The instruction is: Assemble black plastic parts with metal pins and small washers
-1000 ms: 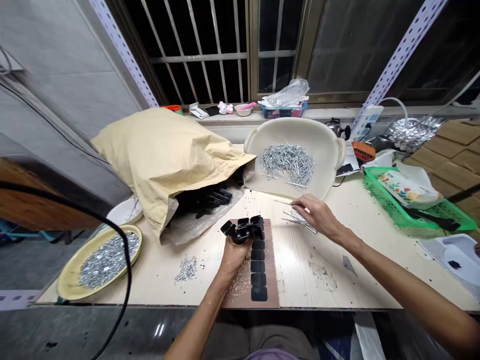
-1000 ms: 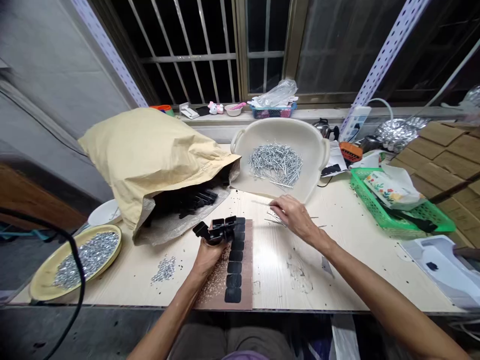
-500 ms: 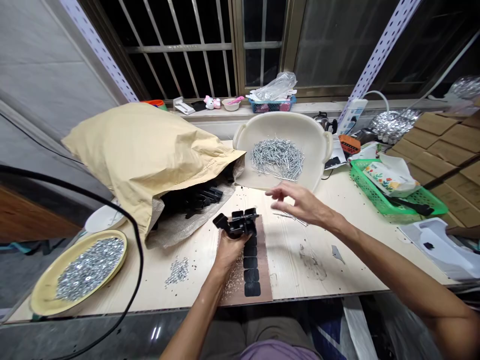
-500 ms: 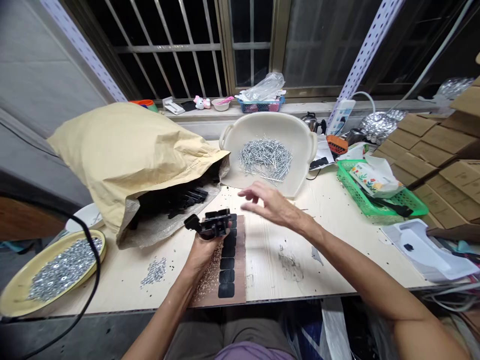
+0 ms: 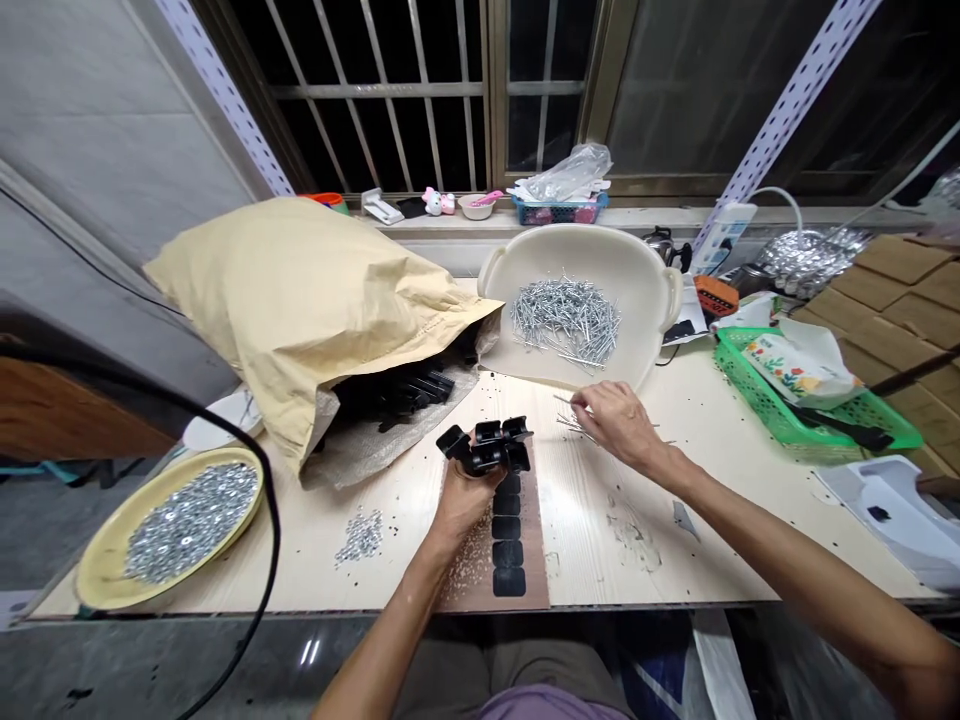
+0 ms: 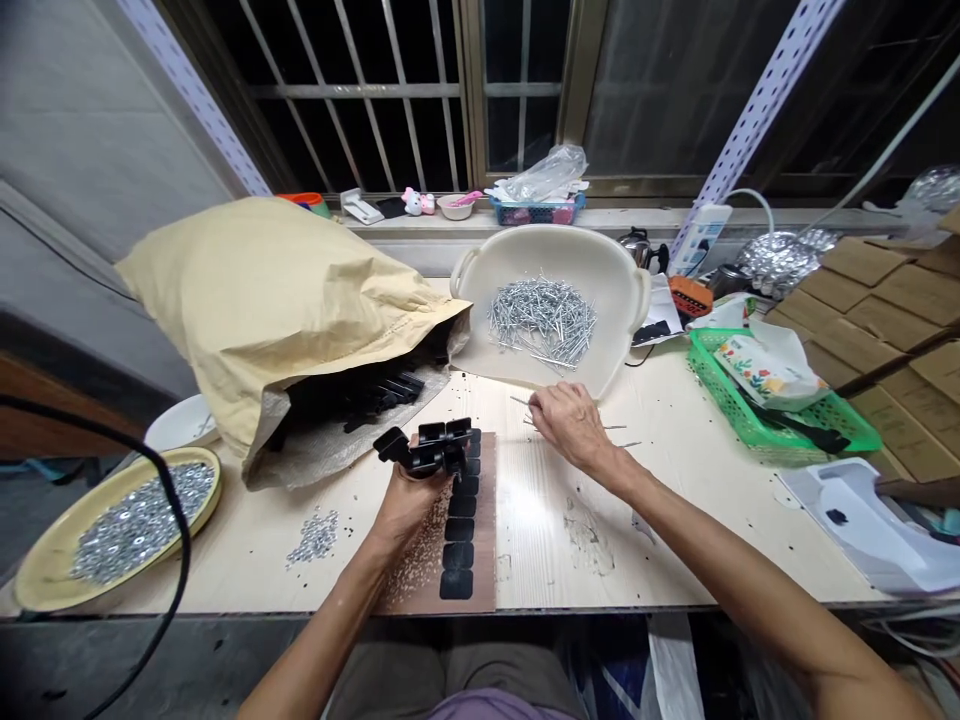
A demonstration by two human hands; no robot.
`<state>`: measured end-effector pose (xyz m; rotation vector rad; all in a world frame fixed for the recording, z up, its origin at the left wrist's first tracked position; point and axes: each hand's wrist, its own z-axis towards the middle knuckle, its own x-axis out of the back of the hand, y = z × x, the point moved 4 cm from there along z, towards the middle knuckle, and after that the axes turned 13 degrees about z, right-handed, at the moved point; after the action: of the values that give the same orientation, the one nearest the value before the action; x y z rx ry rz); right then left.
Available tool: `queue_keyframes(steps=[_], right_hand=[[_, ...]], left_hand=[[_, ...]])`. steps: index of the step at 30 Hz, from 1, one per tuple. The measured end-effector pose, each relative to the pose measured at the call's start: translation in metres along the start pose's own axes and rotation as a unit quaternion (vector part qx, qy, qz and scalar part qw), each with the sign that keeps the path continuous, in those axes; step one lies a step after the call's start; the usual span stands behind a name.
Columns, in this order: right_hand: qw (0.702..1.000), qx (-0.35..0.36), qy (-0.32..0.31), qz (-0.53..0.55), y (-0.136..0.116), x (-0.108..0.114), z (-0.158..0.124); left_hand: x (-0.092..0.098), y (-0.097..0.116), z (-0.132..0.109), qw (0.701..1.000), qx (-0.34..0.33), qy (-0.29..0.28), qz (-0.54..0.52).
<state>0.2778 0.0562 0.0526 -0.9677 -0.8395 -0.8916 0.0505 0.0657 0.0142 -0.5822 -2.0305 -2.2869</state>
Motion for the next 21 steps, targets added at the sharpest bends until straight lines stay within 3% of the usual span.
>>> queue_keyframes(steps=[2, 6, 13, 17, 21], right_hand=[[0.992, 0.036, 0.047, 0.113, -0.018, 0.03, 0.008], [0.973, 0.109, 0.023, 0.2, -0.055, 0.062, 0.019], [0.984, 0.148, -0.038, 0.091, -0.075, 0.057, 0.023], [0.984, 0.157, -0.074, 0.029, -0.088, 0.057, 0.025], [0.981, 0.144, -0.073, 0.103, -0.08, 0.075, 0.033]], left_hand=[[0.0, 0.008, 0.004, 0.999, -0.025, -0.006, 0.023], [-0.005, 0.024, 0.011, 0.995, -0.077, -0.026, 0.064], [-0.01, 0.041, 0.017, 0.983, -0.137, -0.026, 0.122], [-0.014, 0.037, 0.018, 0.986, -0.114, -0.036, 0.113], [-0.018, 0.035, 0.022, 0.997, -0.048, -0.052, 0.034]])
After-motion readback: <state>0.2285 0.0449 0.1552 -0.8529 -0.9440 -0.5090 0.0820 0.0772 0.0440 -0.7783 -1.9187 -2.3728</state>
